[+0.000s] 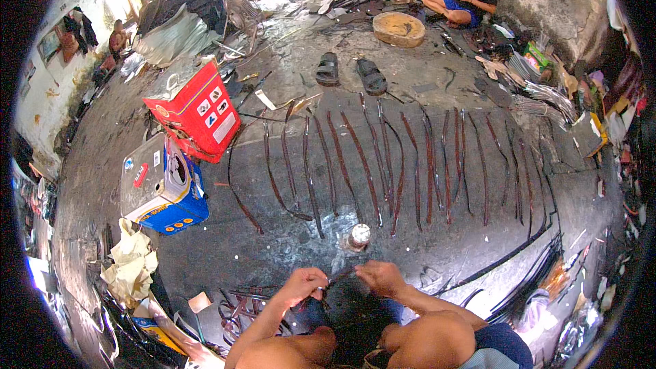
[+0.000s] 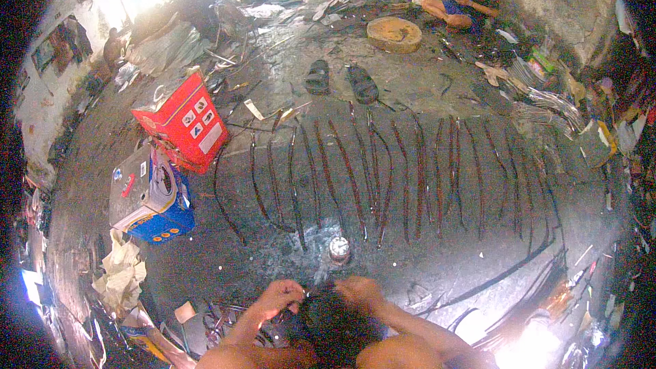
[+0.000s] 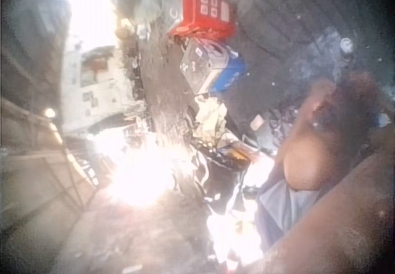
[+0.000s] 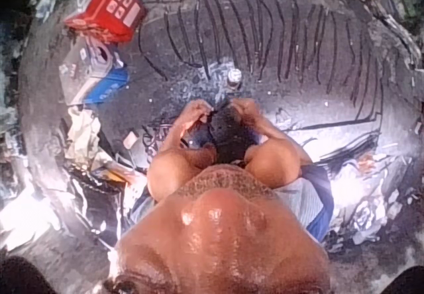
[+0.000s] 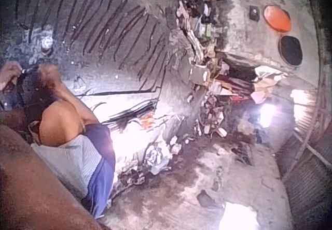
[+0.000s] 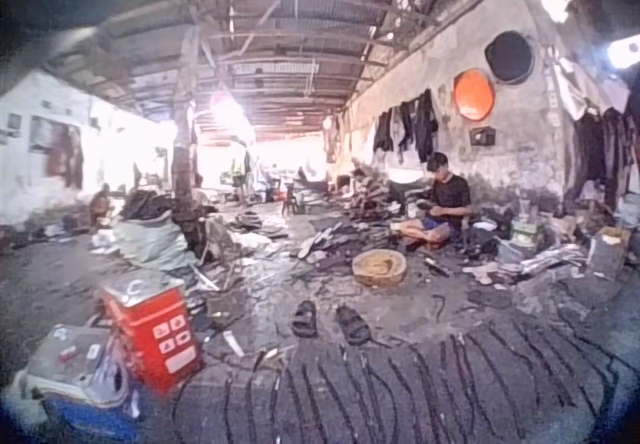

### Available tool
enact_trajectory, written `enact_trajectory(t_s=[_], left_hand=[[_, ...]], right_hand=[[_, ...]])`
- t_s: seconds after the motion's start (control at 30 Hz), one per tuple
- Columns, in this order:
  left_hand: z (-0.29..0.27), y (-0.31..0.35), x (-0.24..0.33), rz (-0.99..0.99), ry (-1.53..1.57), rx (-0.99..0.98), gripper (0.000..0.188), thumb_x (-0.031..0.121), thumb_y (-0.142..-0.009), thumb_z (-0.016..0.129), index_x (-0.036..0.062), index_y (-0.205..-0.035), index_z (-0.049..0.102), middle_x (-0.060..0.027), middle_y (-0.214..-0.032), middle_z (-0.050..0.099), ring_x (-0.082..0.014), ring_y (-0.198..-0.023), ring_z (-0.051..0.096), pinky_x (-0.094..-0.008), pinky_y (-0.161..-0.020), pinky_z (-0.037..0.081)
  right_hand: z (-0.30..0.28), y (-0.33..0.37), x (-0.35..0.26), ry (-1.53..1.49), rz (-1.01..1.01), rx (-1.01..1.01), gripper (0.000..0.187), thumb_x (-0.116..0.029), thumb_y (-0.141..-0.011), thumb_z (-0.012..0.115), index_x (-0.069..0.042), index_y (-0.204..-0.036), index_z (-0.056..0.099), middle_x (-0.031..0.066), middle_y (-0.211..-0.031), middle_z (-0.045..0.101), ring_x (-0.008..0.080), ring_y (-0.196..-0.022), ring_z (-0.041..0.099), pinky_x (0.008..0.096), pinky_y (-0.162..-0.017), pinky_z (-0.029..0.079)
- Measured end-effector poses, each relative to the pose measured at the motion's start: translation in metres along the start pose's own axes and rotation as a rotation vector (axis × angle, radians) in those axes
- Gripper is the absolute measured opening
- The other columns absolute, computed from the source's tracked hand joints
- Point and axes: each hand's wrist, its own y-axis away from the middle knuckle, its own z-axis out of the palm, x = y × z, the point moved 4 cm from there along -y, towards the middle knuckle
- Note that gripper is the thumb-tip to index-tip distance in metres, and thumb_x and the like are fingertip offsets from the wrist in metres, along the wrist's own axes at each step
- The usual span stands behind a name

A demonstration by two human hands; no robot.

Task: The person sits on the floor and repeatedly applies a white substance from a small container onto long, thin, dark strips. They pick up each strip, apply the substance, and place it back on the floor in a row. The person also uses a small grey block to rub the strips.

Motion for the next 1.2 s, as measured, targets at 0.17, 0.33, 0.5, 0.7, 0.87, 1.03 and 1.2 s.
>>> enact_trajectory(t_s=[0.17,0.33,0.5,0.7,0.87,1.03,1.2], left_hand=[[-0.058,-0.002,0.028,0.205,0.112,0.444,0.011,-0.004,-0.082,0.066,-0.0013,-0.092,0.062,-0.0062,-0.078,0.063,-0.0164,-0.058,0.064,-0.0281,-0.052,0.054],[-0.046,-0.021,0.049,0.233,0.171,0.518,0.017,-0.007,-0.081,0.065,-0.0011,-0.096,0.062,-0.0061,-0.081,0.063,-0.0194,-0.065,0.069,-0.0274,-0.052,0.055],[-0.027,-0.046,0.043,0.233,0.132,0.491,0.025,-0.008,-0.079,0.064,-0.0038,-0.104,0.066,-0.0069,-0.080,0.065,-0.0181,-0.067,0.070,-0.0244,-0.052,0.054],[-0.002,-0.058,0.041,0.204,0.066,0.389,0.040,0.003,-0.080,0.065,-0.0046,-0.120,0.065,-0.0084,-0.076,0.066,-0.0124,-0.064,0.062,-0.0259,-0.060,0.050],[0.013,-0.057,0.040,0.245,0.149,0.336,0.048,-0.006,-0.080,0.063,-0.0056,-0.128,0.060,-0.0031,-0.076,0.061,-0.0140,-0.067,0.065,-0.0251,-0.058,0.052],[0.020,-0.062,0.037,0.258,0.283,0.191,0.044,-0.005,-0.081,0.063,-0.0041,-0.125,0.062,-0.0024,-0.072,0.057,-0.0141,-0.064,0.064,-0.0242,-0.055,0.049],[0.021,-0.049,0.025,0.080,0.767,-0.084,0.045,-0.004,-0.082,0.060,-0.0020,-0.126,0.061,-0.0021,-0.071,0.061,-0.0113,-0.058,0.056,-0.0237,-0.051,0.041]], right_hand=[[-0.039,-0.022,0.010,-0.202,0.389,0.217,0.063,-0.030,-0.077,0.081,-0.008,-0.131,0.057,0.0095,-0.099,0.060,0.0256,-0.080,0.062,0.0401,-0.076,0.053],[-0.045,-0.059,-0.016,-0.178,0.248,0.255,0.079,-0.034,-0.067,0.088,-0.004,-0.131,0.052,0.0121,-0.108,0.055,0.0258,-0.090,0.061,0.0393,-0.081,0.052],[-0.024,-0.075,0.002,-0.180,0.208,0.257,0.079,-0.042,-0.067,0.086,-0.005,-0.128,0.052,0.0173,-0.116,0.058,0.0352,-0.105,0.062,0.0438,-0.086,0.052],[-0.032,-0.064,0.056,-0.715,0.622,0.429,0.047,-0.032,-0.073,0.085,-0.001,-0.103,0.067,0.0077,-0.098,0.070,0.0166,-0.085,0.064,0.0329,-0.078,0.053],[-0.080,-0.073,0.010,-0.922,0.399,0.622,0.071,-0.016,-0.074,0.087,0.001,-0.128,0.043,0.0150,-0.115,0.064,0.0233,-0.099,0.066,0.0345,-0.087,0.054],[-0.077,-0.093,-0.045,-0.811,0.226,0.448,0.077,-0.023,-0.071,0.089,-0.002,-0.128,0.042,0.0149,-0.113,0.066,0.0242,-0.098,0.069,0.0364,-0.080,0.059],[-0.076,-0.088,-0.026,-0.611,0.306,0.465,0.074,-0.031,-0.072,0.088,-0.004,-0.124,0.044,0.0176,-0.108,0.069,0.0274,-0.095,0.071,0.0378,-0.079,0.057]])
